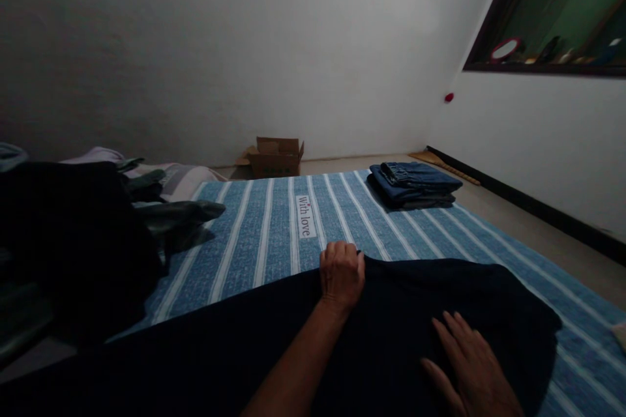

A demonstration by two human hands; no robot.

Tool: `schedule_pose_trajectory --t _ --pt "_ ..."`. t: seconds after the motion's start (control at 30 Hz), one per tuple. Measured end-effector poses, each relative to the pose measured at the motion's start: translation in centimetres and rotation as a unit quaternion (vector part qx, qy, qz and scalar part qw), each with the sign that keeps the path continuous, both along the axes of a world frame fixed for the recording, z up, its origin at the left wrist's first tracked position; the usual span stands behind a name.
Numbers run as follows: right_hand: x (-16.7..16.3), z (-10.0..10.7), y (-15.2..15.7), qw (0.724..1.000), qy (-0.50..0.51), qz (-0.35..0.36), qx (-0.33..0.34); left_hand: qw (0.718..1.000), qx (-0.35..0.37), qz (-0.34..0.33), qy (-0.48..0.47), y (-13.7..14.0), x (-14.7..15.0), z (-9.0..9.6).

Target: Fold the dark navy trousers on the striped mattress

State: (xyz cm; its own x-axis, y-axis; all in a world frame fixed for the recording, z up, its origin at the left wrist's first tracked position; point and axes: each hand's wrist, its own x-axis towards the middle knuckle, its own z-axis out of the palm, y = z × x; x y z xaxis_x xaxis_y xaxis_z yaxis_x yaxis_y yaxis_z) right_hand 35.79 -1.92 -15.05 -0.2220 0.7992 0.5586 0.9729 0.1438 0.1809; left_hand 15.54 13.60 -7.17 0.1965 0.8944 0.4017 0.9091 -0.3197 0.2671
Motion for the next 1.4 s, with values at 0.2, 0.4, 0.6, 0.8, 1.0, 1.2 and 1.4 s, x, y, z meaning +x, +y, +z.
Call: schedule_pose_trajectory --t 0.2,0.4,0.6,0.8,1.0,1.2,1.4 --pt "0.6 0.2 -0.4 1.0 0.008 0.013 0.018 0.992 -0.112 -0.017 0.058 0.2 -0.1 0.4" --pt "0.7 0.5 -0.8 1.0 0.018 -0.012 0.016 0.978 -0.183 -0.039 0.092 0.2 0.1 1.2" --pt "0.4 0.0 -1.0 0.999 0.037 -0.026 0.007 0.975 -0.215 -0.042 0.036 0.5 -0.3 1.6" --pt "0.3 -0.3 -1.1 0.999 0.033 -0.037 -0.02 0.97 -0.219 -0.067 -0.075 1.4 -0.8 0.5" --pt "0.2 -0.6 -1.4 0.995 0.037 -0.077 -0.054 0.965 -0.206 -0.103 -0.124 2.6 -1.3 -0.5" --pt "0.3 -0.3 -1.7 0.989 0.049 -0.105 -0.087 0.985 -0.139 -0.101 -0.035 3.2 -1.4 -1.9" --pt "0.3 -0.2 -1.8 0.983 0.066 -0.122 -0.118 0.992 -0.089 -0.092 -0.006 3.5 -1.4 -2.7"
